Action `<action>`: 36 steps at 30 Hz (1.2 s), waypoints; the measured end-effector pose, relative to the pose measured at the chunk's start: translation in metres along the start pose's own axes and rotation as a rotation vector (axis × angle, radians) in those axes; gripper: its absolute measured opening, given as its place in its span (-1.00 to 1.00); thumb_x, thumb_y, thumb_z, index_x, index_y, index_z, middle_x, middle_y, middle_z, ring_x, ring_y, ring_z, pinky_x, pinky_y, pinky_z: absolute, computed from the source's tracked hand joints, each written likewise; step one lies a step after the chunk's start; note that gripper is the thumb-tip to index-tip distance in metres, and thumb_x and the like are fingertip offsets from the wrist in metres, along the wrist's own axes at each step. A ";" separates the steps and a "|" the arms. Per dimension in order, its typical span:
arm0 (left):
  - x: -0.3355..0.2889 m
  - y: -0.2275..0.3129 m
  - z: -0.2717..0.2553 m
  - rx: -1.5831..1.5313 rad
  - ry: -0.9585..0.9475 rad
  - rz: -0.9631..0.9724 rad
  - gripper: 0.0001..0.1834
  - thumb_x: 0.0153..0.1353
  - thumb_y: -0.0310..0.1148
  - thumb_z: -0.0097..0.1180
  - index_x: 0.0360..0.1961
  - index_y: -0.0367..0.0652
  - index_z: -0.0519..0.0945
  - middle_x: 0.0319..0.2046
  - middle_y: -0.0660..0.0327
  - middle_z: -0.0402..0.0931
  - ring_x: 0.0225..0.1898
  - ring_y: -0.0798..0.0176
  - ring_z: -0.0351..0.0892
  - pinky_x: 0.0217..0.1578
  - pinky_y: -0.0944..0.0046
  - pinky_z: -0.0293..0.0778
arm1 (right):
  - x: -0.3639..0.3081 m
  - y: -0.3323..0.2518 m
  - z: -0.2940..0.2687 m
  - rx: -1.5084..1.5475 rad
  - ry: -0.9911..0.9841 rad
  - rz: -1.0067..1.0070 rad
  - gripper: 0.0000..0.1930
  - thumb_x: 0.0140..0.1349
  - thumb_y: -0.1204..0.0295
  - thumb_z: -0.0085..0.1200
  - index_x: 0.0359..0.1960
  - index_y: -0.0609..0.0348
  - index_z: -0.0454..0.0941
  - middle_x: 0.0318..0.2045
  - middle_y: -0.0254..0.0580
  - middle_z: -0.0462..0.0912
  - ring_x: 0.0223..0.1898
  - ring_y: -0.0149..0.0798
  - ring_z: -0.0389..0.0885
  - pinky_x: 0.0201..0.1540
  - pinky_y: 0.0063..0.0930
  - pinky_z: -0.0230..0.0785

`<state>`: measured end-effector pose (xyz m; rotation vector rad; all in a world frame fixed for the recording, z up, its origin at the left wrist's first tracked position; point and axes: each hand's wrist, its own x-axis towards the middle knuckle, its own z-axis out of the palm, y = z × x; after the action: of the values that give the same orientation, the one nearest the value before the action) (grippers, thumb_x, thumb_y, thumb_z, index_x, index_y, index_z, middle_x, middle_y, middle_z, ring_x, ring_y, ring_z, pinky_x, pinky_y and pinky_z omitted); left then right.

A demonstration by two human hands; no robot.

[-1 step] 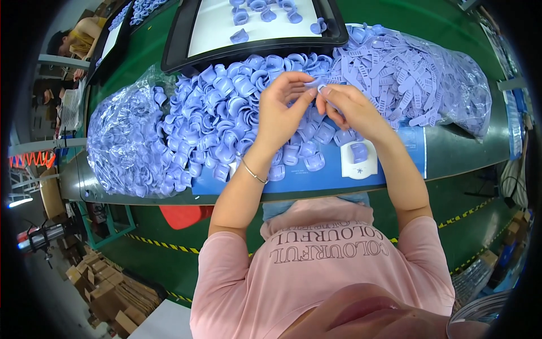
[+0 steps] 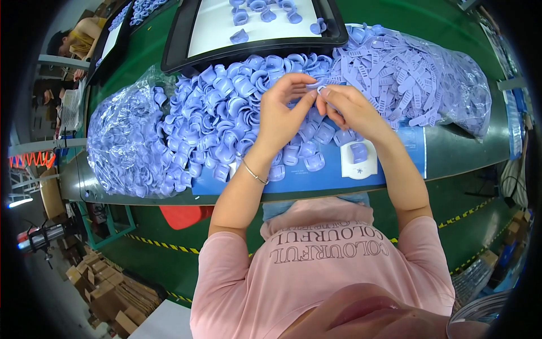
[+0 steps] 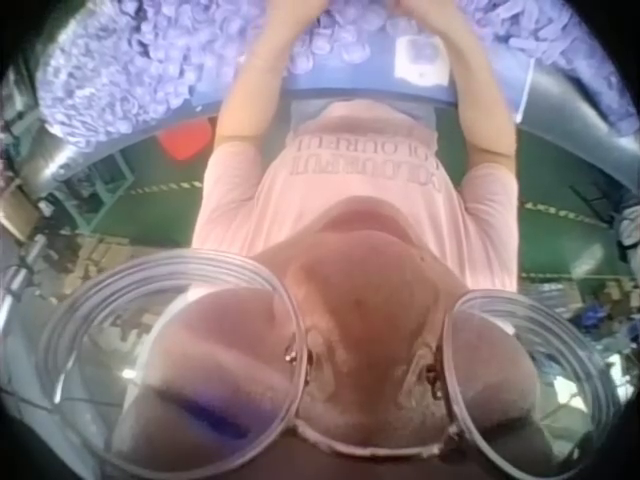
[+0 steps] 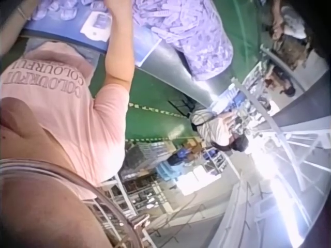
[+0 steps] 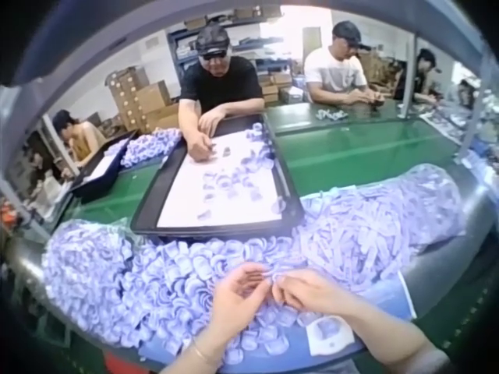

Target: Inspecting and sorting small blue plastic components on a factory workbench.

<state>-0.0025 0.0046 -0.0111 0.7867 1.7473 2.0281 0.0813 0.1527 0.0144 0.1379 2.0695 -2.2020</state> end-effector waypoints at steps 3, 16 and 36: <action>0.000 -0.001 0.001 0.158 -0.041 0.097 -0.78 0.10 -0.59 0.15 -0.19 -0.30 0.55 -0.26 0.16 0.59 -0.22 0.31 0.60 -0.14 0.32 0.51 | 0.000 0.001 -0.002 -0.061 -0.015 -0.003 -0.61 0.35 0.22 -0.28 -0.54 0.20 0.40 -0.82 -0.41 0.25 -0.77 -0.58 0.15 -0.71 -0.66 -0.01; 0.000 0.003 0.000 0.013 -0.071 0.015 -0.82 0.12 -0.58 0.16 -0.21 -0.33 0.55 -0.27 0.18 0.57 -0.21 0.31 0.60 -0.12 0.33 0.52 | -0.001 0.002 -0.005 -0.056 -0.015 -0.022 -0.63 0.35 0.23 -0.26 -0.61 0.12 0.31 -0.76 -0.45 0.25 -0.72 -0.59 0.16 -0.67 -0.68 -0.04; 0.003 0.000 -0.007 -0.105 -0.126 -0.068 -0.86 0.18 -0.53 0.15 -0.26 -0.40 0.59 -0.30 0.17 0.60 -0.29 0.38 0.56 -0.11 0.34 0.51 | -0.002 0.004 -0.002 -0.390 0.042 -0.161 -0.67 0.36 0.30 -0.23 -0.52 0.23 0.36 -0.69 -0.36 0.32 -0.60 -0.49 0.20 -0.53 -0.54 0.08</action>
<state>-0.0093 0.0010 -0.0106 0.7929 1.5639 1.9635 0.0836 0.1548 0.0108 -0.0191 2.5659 -1.8353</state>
